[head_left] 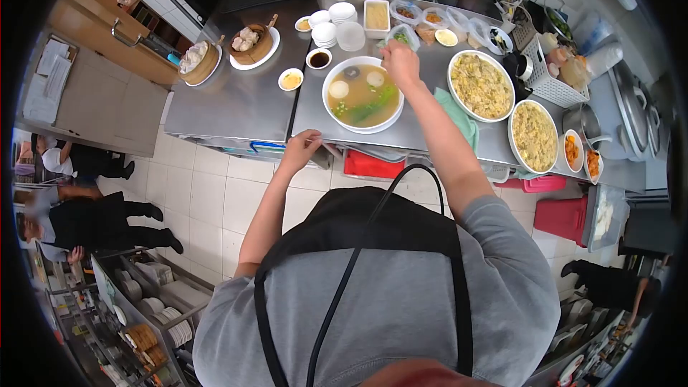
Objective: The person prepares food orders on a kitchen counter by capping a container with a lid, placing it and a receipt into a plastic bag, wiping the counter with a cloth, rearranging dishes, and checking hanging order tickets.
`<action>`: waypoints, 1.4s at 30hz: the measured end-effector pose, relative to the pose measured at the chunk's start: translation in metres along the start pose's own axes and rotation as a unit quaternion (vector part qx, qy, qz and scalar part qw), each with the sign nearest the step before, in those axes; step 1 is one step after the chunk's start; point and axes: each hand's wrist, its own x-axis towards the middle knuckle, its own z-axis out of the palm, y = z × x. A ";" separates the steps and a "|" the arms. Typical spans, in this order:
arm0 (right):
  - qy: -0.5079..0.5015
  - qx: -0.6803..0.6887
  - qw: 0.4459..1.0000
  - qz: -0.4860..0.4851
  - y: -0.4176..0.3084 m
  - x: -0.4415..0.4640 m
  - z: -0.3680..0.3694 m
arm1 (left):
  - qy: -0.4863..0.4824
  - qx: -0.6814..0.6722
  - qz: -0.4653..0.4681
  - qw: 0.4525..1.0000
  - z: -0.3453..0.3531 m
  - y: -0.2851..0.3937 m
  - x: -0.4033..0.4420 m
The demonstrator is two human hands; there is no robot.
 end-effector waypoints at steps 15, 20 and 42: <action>-0.331 0.300 0.822 0.353 0.070 -0.081 -0.027 | 0.007 -0.356 -0.177 0.917 0.020 0.024 0.063; -0.332 0.442 0.731 0.400 0.066 -0.103 -0.032 | -0.004 -0.401 -0.223 0.888 0.029 0.027 0.090; -0.341 0.545 0.669 0.374 0.056 -0.096 -0.032 | 0.042 -0.540 -0.236 0.807 0.048 0.041 0.112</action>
